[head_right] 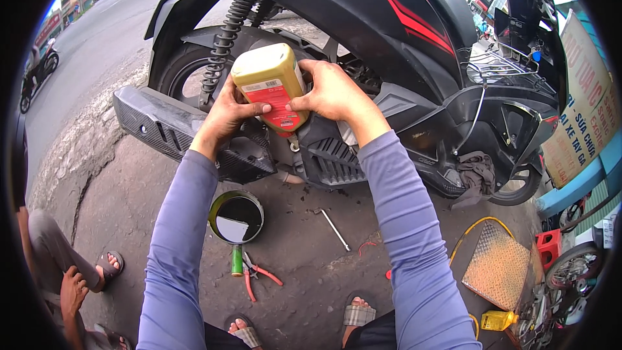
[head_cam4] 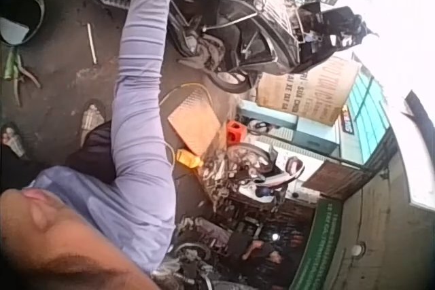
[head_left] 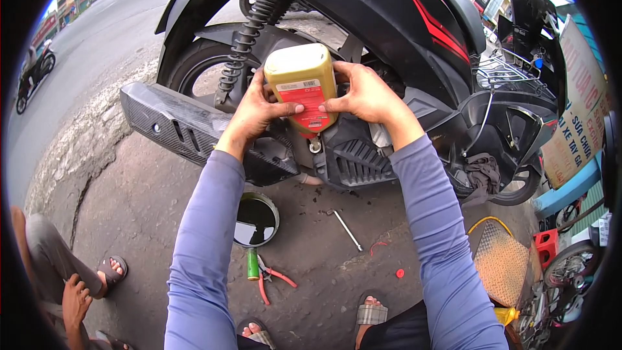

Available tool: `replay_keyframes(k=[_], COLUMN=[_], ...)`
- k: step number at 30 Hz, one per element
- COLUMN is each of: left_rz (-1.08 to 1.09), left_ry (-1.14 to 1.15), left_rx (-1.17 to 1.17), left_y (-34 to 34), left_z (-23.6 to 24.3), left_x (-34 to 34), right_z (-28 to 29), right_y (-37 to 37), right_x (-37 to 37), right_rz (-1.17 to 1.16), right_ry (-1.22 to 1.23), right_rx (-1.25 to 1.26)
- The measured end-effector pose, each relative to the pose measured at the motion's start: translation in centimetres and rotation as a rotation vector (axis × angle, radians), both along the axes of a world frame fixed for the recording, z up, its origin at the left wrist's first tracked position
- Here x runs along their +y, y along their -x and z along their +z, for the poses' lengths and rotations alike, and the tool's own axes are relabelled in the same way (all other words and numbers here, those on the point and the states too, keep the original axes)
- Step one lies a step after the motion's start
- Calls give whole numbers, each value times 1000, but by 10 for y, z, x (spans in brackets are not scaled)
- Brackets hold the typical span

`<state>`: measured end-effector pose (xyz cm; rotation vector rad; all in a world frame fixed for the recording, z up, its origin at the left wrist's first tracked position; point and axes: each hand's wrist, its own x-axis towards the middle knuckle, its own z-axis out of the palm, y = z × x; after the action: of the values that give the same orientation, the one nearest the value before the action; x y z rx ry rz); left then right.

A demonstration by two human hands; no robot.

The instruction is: Replacing the engine oil of a motorcycle.

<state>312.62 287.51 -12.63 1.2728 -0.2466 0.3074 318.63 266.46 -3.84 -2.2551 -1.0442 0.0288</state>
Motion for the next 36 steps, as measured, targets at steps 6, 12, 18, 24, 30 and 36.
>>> replay_keyframes(k=[6,12,18,24,30,36], left_rz=[-51,-83,-80,-76,-71,-35], left_ry=[-41,69,36,1,1,-26], left_rx=[41,4,17,67,31,38], left_y=[3,3,0,2,1,1], left_z=[1,4,4,5,1,2], left_x=[5,2,3,3,5,3], right_z=[4,5,6,7,6,9], right_y=[7,7,5,9,12,8], right_x=[2,-1,-1,-1,1,1], right_rz=[-9,31,2,16,-19,2], right_ry=[-27,-44,23,54,-9,37], right_rx=[21,-43,-134,-111,-108,-120])
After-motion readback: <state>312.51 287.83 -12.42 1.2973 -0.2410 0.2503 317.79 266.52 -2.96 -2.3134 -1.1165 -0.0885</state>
